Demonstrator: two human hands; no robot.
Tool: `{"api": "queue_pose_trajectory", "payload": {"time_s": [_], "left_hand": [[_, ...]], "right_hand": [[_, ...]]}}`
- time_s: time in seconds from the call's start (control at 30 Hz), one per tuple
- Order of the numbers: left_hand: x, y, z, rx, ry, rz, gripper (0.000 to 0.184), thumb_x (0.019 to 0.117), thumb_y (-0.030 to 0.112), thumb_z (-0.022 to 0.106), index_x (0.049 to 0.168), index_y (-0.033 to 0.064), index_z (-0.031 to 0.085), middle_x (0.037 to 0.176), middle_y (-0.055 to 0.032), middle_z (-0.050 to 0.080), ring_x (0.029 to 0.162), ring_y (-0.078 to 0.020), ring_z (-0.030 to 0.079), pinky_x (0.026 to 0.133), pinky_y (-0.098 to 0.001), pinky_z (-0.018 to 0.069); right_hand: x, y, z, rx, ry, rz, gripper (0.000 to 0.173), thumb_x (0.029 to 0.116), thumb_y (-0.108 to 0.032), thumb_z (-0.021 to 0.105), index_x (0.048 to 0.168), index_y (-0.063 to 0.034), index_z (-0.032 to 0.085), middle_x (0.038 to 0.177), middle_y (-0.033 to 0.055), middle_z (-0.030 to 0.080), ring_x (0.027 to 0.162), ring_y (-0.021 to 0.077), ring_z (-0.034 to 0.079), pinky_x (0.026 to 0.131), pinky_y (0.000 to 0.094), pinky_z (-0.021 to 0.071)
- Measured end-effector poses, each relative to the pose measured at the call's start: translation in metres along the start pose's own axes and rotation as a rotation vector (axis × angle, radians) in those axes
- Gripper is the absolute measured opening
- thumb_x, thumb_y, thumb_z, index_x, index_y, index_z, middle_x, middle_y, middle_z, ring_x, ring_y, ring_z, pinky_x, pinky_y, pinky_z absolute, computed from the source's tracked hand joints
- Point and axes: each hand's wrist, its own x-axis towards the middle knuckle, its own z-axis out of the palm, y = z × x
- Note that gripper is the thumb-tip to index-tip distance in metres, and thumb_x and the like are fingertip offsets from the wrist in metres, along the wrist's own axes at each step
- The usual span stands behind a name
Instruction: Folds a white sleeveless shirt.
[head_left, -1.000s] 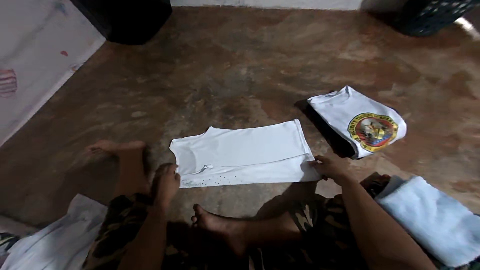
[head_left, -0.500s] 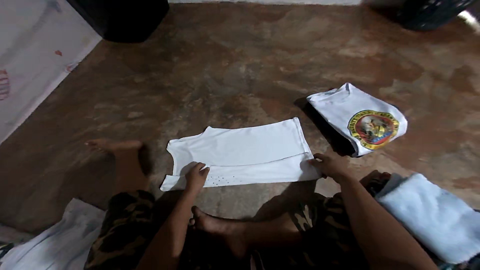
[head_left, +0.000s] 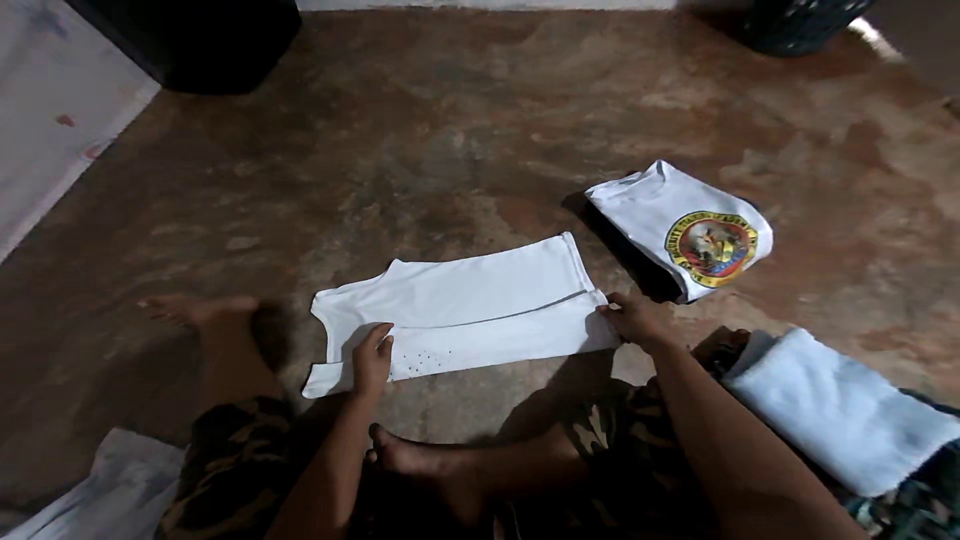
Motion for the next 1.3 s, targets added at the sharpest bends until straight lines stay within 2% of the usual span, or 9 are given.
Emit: {"api": "queue_pose_trajectory", "payload": {"time_s": [0.2,0.33,0.47,0.57,0.83,0.93,1.0,1.1,1.3], "left_hand": [[-0.007,0.011,-0.001,0.403,-0.072,-0.005,0.041,0.1033,0.027,0.058,0.143,0.0141,0.060,0.147,-0.0149,0.055,0.138,-0.0392,0.048,0.114,-0.0636,0.0308],[-0.017,0.011,0.011,0.461,-0.026,0.201,0.041,0.1050,0.029,0.052,0.139,0.0101,0.062,0.149,-0.0169,0.054,0.139,-0.0403,0.048,0.116,-0.0628,0.0294],[-0.022,0.009,0.024,0.551,-0.247,0.348,0.052,0.1098,0.038,0.034,0.157,0.0182,0.043,0.166,-0.0026,0.035,0.156,-0.0295,0.023,0.125,-0.0604,0.0136],[-0.026,-0.006,0.029,0.677,-0.313,0.333,0.059,0.1100,0.048,0.023,0.164,0.0251,0.029,0.171,0.0024,0.022,0.159,-0.0282,0.014,0.124,-0.0639,0.0100],[-0.023,0.009,-0.005,0.557,-0.314,0.127,0.056,0.1108,0.044,0.028,0.164,0.0266,0.029,0.171,0.0005,0.020,0.160,-0.0294,0.006,0.123,-0.0671,-0.0018],[-0.016,-0.001,-0.049,0.518,-0.177,-0.052,0.052,0.1100,0.032,0.041,0.160,0.0206,0.037,0.170,-0.0035,0.025,0.159,-0.0283,0.010,0.125,-0.0637,0.0045],[-0.017,-0.015,-0.081,0.552,-0.080,-0.184,0.048,0.1068,0.022,0.049,0.154,0.0112,0.046,0.164,-0.0135,0.036,0.154,-0.0343,0.027,0.123,-0.0609,0.0210],[-0.028,-0.021,-0.115,0.523,-0.076,-0.467,0.045,0.1051,0.015,0.052,0.147,-0.0004,0.049,0.155,-0.0255,0.042,0.146,-0.0405,0.040,0.119,-0.0556,0.0345],[-0.031,-0.029,-0.115,0.423,-0.154,-0.613,0.060,0.0963,0.017,0.069,0.147,-0.0057,0.046,0.154,-0.0276,0.042,0.146,-0.0399,0.039,0.120,-0.0528,0.0332]], "right_hand": [[-0.004,-0.006,0.000,-0.149,0.017,0.050,0.040,0.1051,-0.028,0.059,0.135,-0.0006,0.057,0.118,0.0262,0.066,0.105,0.0390,0.066,0.093,0.0585,0.0508],[-0.014,-0.024,0.002,-0.306,0.164,0.047,0.043,0.1012,-0.030,0.063,0.131,0.0003,0.058,0.123,0.0273,0.064,0.112,0.0445,0.064,0.096,0.0636,0.0488],[-0.007,-0.026,0.019,-0.244,-0.023,-0.127,0.043,0.1006,-0.027,0.065,0.134,-0.0019,0.056,0.114,0.0234,0.065,0.101,0.0385,0.065,0.091,0.0585,0.0512],[0.007,-0.011,0.028,-0.232,-0.138,-0.136,0.058,0.0925,-0.025,0.076,0.141,-0.0037,0.051,0.118,0.0248,0.064,0.107,0.0401,0.063,0.095,0.0600,0.0495],[0.005,-0.013,0.027,-0.256,-0.128,-0.122,0.062,0.0919,-0.021,0.077,0.145,-0.0051,0.048,0.115,0.0247,0.064,0.103,0.0399,0.064,0.094,0.0596,0.0499],[-0.004,-0.015,0.027,-0.282,-0.105,-0.151,0.061,0.0916,-0.020,0.077,0.145,-0.0071,0.050,0.113,0.0261,0.065,0.099,0.0416,0.065,0.090,0.0620,0.0504],[-0.008,-0.014,0.025,-0.275,-0.055,-0.156,0.061,0.0901,-0.018,0.078,0.143,-0.0056,0.052,0.117,0.0283,0.063,0.099,0.0432,0.064,0.089,0.0632,0.0501],[-0.016,-0.018,0.019,-0.312,0.073,-0.021,0.064,0.0887,-0.024,0.080,0.142,-0.0028,0.052,0.133,0.0329,0.057,0.118,0.0505,0.058,0.098,0.0674,0.0460],[-0.020,-0.017,0.015,-0.298,0.066,0.148,0.074,0.0845,-0.029,0.086,0.142,0.0020,0.050,0.133,0.0323,0.058,0.126,0.0490,0.055,0.104,0.0666,0.0424]]}}
